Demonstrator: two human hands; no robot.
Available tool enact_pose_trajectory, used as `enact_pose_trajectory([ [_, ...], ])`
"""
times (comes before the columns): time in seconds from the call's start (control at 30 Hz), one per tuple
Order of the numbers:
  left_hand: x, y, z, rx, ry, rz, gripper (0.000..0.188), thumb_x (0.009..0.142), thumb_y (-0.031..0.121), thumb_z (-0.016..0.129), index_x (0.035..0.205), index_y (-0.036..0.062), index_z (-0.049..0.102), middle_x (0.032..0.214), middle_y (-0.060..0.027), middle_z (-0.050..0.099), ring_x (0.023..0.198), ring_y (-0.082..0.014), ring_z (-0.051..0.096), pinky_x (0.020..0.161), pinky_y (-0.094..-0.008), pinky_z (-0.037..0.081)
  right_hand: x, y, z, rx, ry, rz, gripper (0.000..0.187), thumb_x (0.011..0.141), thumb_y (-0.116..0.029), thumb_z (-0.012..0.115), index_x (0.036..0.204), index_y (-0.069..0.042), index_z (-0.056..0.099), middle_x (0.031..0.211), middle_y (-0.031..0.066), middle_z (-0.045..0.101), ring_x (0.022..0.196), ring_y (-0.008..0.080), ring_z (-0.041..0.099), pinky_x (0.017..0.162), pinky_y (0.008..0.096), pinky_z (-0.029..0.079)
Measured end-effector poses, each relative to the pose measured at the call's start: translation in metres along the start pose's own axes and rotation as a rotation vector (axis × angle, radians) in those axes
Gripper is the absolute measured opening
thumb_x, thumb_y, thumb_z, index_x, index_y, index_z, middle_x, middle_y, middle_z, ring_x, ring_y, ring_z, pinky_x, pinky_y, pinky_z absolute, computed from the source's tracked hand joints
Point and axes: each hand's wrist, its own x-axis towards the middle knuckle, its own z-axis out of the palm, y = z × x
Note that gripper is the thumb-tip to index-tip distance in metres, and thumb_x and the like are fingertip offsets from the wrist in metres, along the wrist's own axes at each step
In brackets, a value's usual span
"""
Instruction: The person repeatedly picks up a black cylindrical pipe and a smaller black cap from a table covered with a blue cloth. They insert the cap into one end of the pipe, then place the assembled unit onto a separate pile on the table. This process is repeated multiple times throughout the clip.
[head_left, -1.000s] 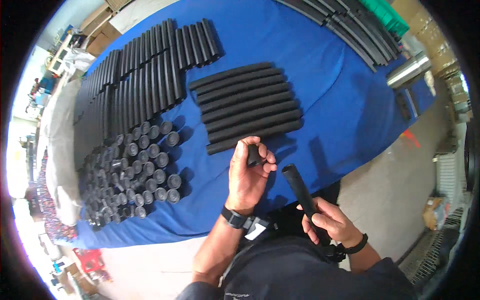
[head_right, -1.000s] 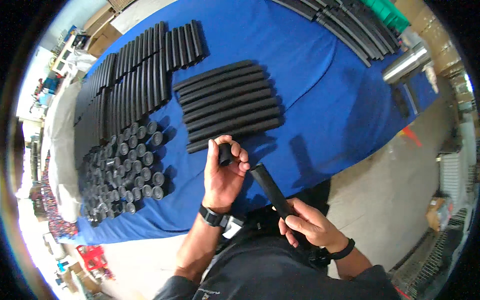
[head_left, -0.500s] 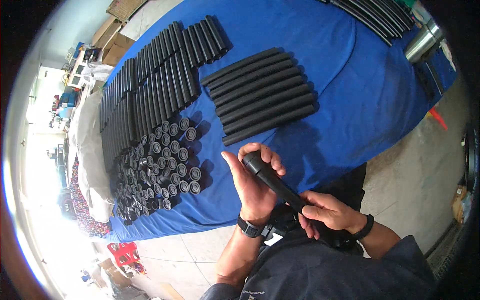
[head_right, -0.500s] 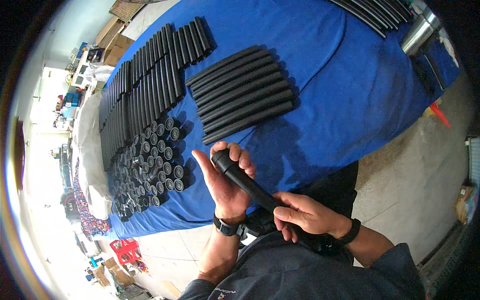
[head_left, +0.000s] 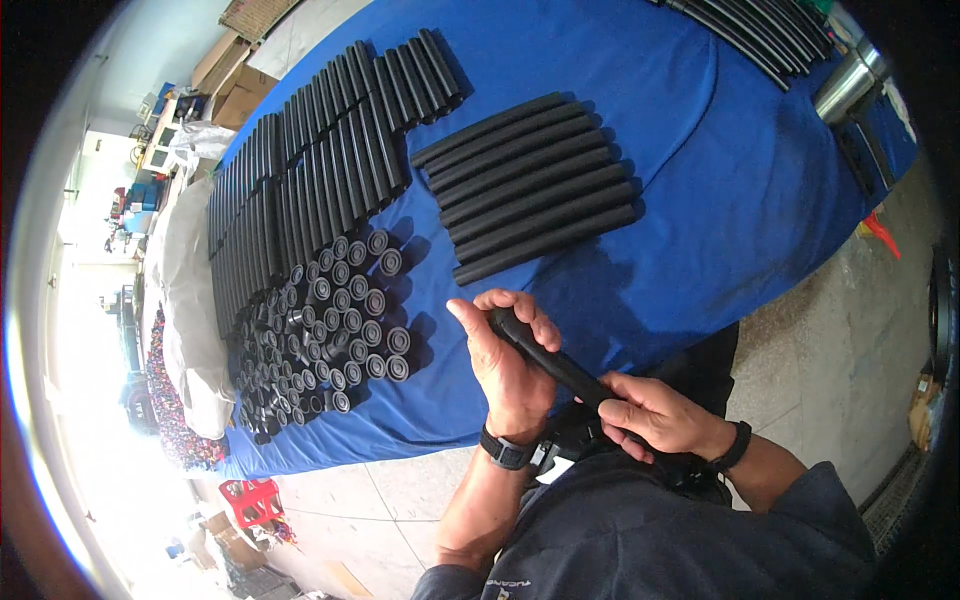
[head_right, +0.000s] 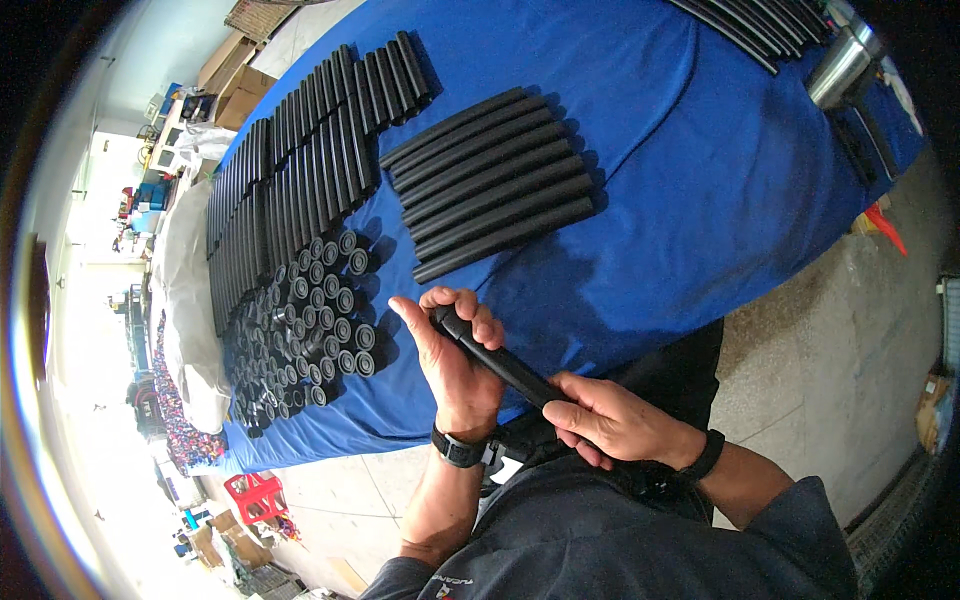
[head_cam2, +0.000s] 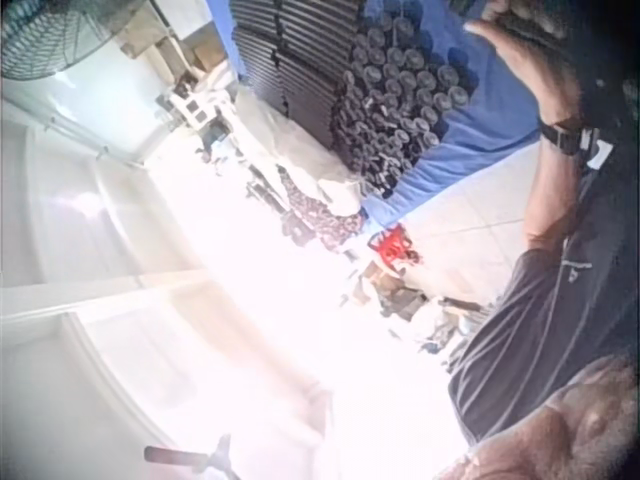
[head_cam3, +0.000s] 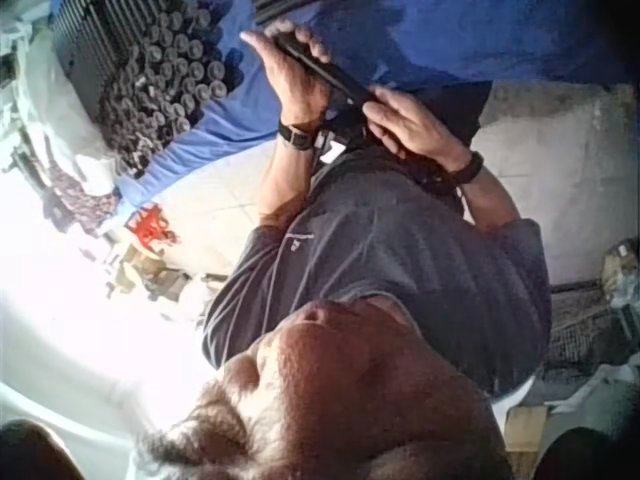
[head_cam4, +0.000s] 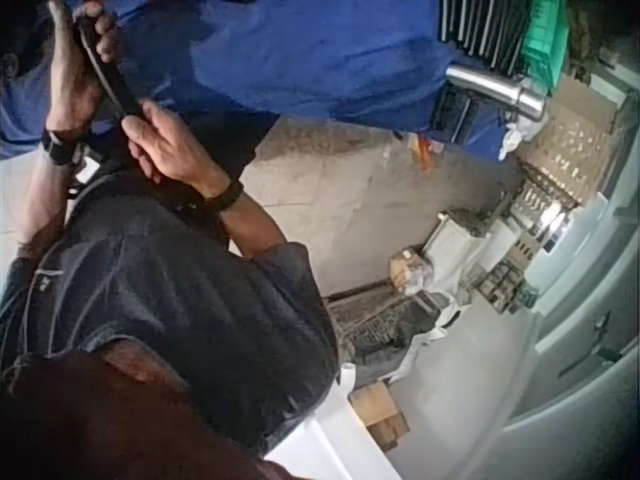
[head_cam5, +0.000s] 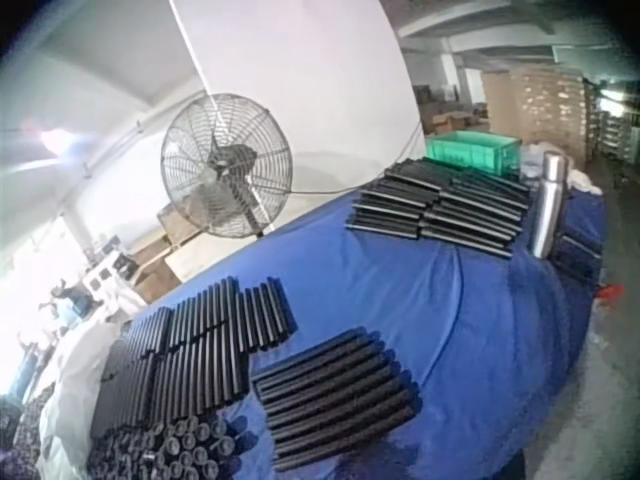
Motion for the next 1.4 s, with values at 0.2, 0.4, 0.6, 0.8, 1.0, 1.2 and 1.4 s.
enact_pose_trajectory([
  [0.2, -0.005, -0.002, 0.014, 0.167, 0.133, 0.056, 0.047, 0.103, 0.057, 0.047, 0.092, 0.0124, 0.055, 0.075, -0.0030, 0.053, 0.055, -0.0156, 0.050, 0.049, -0.0279, 0.043, -0.005, -0.005, 0.009, -0.288, 0.102, -0.131, 0.029, 0.107, -0.028, 0.052, 0.116, -0.001, 0.051, 0.064, 0.0028, 0.056, 0.049, 0.0097, 0.055, 0.043, 0.0280, 0.043],
  [0.4, -0.004, -0.007, 0.018, 0.187, 0.143, 0.083, 0.046, 0.104, 0.056, 0.047, 0.092, 0.0122, 0.055, 0.075, -0.0035, 0.054, 0.056, -0.0162, 0.052, 0.049, -0.0292, 0.044, -0.005, -0.004, 0.010, -0.569, 0.223, -0.284, 0.030, 0.104, -0.023, 0.057, 0.118, 0.003, 0.050, 0.069, 0.0205, 0.061, 0.062, 0.0364, 0.066, 0.054, 0.0415, 0.047],
  [0.6, 0.016, -0.013, 0.046, 0.266, 0.113, -0.010, 0.050, 0.105, 0.057, 0.043, 0.090, 0.0111, 0.056, 0.070, -0.0036, 0.055, 0.051, -0.0167, 0.054, 0.045, -0.0315, 0.045, -0.009, -0.013, 0.013, -0.708, 0.444, -0.311, 0.035, 0.102, -0.019, 0.060, 0.124, 0.005, 0.049, 0.075, 0.0235, 0.065, 0.066, 0.0362, 0.069, 0.055, 0.0422, 0.048],
  [0.8, 0.073, -0.019, 0.057, 0.000, -0.436, -0.294, 0.060, 0.104, 0.057, 0.043, 0.089, 0.0031, 0.064, 0.072, -0.0083, 0.062, 0.060, -0.0213, 0.065, 0.056, -0.0321, 0.055, -0.030, -0.033, -0.003, 0.049, 0.358, -0.154, 0.036, 0.109, -0.031, 0.044, 0.124, 0.002, 0.051, 0.068, 0.0029, 0.052, 0.043, 0.0099, 0.049, 0.036, 0.0254, 0.041],
  [1.0, 0.085, 0.001, 0.028, 0.944, -1.094, -0.265, 0.030, 0.090, 0.031, 0.078, 0.095, 0.0024, 0.070, 0.071, -0.0008, 0.062, 0.053, -0.0107, 0.057, 0.047, -0.0260, 0.044, -0.062, 0.005, -0.019, 0.429, 0.291, -0.060, 0.053, 0.103, -0.044, 0.055, 0.123, 0.005, 0.049, 0.062, 0.0030, 0.046, 0.037, 0.0095, 0.045, 0.030, 0.0255, 0.037],
  [1.2, 0.078, -0.009, 0.015, 0.512, -0.871, -0.501, 0.027, 0.094, 0.025, 0.074, 0.104, 0.0020, 0.063, 0.068, -0.0004, 0.058, 0.050, -0.0053, 0.054, 0.040, -0.0212, 0.044, -0.054, -0.006, -0.012, 0.326, 0.367, -0.028, 0.054, 0.098, -0.042, 0.065, 0.122, 0.004, 0.050, 0.062, 0.0043, 0.048, 0.037, 0.0103, 0.047, 0.029, 0.0249, 0.038],
  [1.4, 0.076, -0.019, 0.010, 0.597, -0.768, -0.251, 0.022, 0.096, 0.022, 0.069, 0.100, 0.0020, 0.061, 0.075, -0.0014, 0.059, 0.060, -0.0097, 0.055, 0.052, -0.0261, 0.046, -0.040, -0.021, -0.009, 0.140, 0.478, -0.003, 0.051, 0.098, -0.042, 0.066, 0.120, 0.003, 0.053, 0.063, 0.0035, 0.050, 0.038, 0.0100, 0.048, 0.030, 0.0246, 0.038],
])
